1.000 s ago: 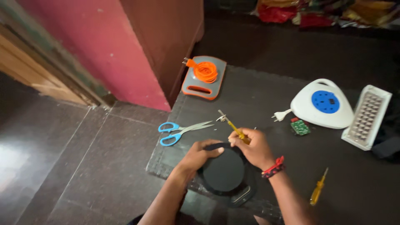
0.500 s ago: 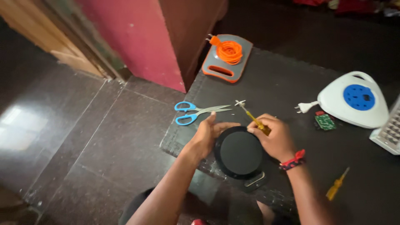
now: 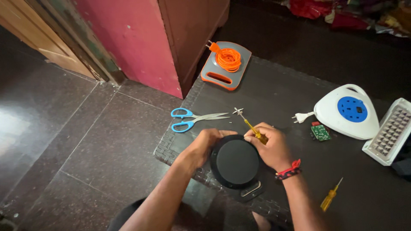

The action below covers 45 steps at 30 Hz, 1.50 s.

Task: The person uses a screwdriver to remove screws from a black circular device, then reassembles it. They then handle a beige power strip, winding its cord and placing it on the table.

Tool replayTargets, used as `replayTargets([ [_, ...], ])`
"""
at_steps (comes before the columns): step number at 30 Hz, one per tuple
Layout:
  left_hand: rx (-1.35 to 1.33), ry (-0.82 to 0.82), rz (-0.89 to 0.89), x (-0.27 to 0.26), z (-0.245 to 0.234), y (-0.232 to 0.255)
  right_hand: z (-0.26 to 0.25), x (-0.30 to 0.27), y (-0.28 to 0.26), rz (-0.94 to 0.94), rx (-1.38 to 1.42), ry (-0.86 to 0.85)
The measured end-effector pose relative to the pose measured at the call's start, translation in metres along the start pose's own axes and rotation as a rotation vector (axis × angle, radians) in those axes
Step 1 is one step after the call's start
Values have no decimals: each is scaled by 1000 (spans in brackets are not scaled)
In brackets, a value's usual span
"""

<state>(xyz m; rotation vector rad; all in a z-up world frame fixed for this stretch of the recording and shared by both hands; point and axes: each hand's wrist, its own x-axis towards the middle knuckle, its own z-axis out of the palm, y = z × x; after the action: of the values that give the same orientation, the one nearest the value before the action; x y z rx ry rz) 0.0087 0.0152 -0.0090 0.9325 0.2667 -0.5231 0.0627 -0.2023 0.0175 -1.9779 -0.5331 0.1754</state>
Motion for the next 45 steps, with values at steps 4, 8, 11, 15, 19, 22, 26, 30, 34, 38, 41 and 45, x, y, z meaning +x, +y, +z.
replayTargets([
  [4,60,43,-30,-4,5,5,-1,0,-2,0,-24,-22],
  [8,99,64,-40,-8,10,8,-3,0,-2,-4,-74,-35],
  [11,118,69,-28,-9,12,8,-4,1,2,6,59,-64],
  [15,92,85,-27,-7,12,7,-6,2,12,29,134,-67],
  [19,220,117,45,-6,12,0,-7,2,23,49,150,-10],
  [22,517,158,223,-7,17,-4,-8,4,28,198,257,5],
  [26,832,197,490,-18,36,-4,-9,2,30,238,216,-34],
  [30,871,232,561,-31,53,1,-11,2,36,204,204,-49],
  [34,910,275,626,-34,55,4,-12,5,41,167,159,-50],
  [38,850,291,582,-33,55,-2,-11,4,44,198,86,-60],
  [41,838,323,516,-29,48,-4,-10,4,47,194,142,-88],
  [45,869,327,593,-20,42,-11,-10,2,45,162,129,-105],
])
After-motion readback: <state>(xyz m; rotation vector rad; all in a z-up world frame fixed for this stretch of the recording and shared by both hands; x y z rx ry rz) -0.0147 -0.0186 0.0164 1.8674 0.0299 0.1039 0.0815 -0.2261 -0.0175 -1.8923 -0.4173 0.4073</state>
